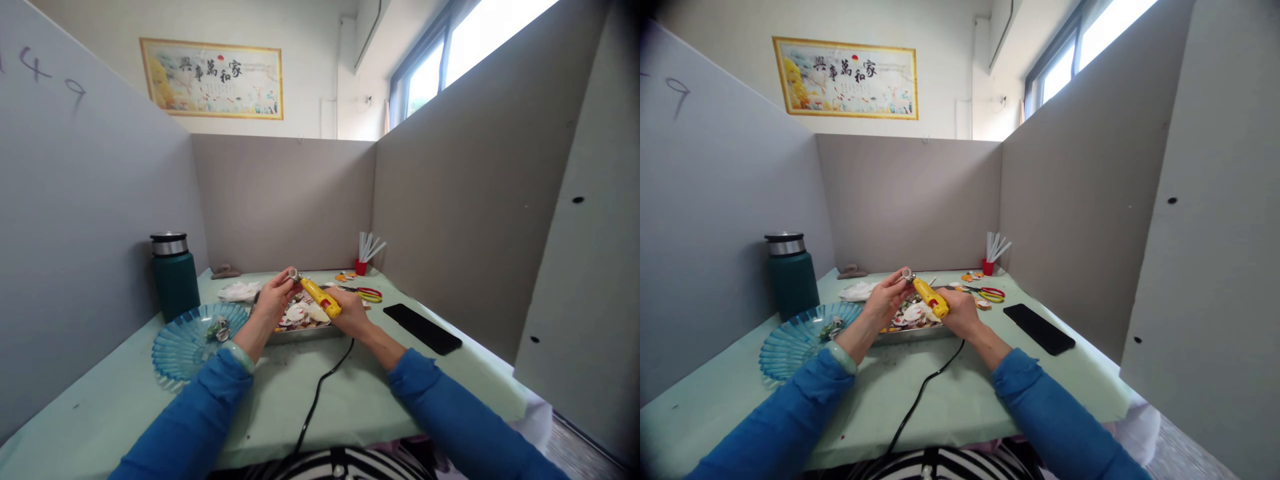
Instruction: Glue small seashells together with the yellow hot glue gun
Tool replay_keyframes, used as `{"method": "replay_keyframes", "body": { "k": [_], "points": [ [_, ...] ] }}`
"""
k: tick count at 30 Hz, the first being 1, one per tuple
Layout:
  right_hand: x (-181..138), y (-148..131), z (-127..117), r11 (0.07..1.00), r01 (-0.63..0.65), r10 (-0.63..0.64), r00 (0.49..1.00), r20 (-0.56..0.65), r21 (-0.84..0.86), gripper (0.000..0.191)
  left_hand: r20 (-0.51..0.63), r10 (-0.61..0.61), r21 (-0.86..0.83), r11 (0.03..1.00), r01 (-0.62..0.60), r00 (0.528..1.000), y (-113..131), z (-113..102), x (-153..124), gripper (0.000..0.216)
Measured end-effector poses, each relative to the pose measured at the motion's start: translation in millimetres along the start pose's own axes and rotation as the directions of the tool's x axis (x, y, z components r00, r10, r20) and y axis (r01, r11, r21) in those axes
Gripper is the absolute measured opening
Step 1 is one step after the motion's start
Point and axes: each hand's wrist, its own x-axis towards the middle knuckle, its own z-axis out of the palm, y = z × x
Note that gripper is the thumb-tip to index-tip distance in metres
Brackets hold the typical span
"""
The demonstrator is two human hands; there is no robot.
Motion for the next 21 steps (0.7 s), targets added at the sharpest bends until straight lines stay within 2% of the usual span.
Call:
{"method": "replay_keyframes", "body": {
  "k": [5,12,18,21],
  "points": [
    [0.3,-2.3,-1.2,0.999,0.023,-0.024,0.998,0.056,0.026,0.011,-0.011,0.005,0.002,1.000,-0.005,1.000,0.9,0.1,-0.4,0.032],
    [-0.5,0.3,0.2,0.999,-0.039,0.039,0.999,-0.018,0.003,0.016,0.021,0.015,0.023,1.000,-0.015,1.000,0.4,-0.1,-0.1,0.034],
    [0.2,-2.1,-0.3,1.000,-0.008,0.007,1.000,0.021,0.023,0.012,0.006,0.018,0.029,0.999,-0.018,1.000,0.4,-0.2,-0.7,0.035],
    [0.1,-1.0,0.2,0.999,-0.036,0.036,0.999,-0.006,0.014,0.014,0.018,0.020,0.027,0.999,-0.020,1.000,0.3,-0.1,-0.7,0.035]
  ]
}}
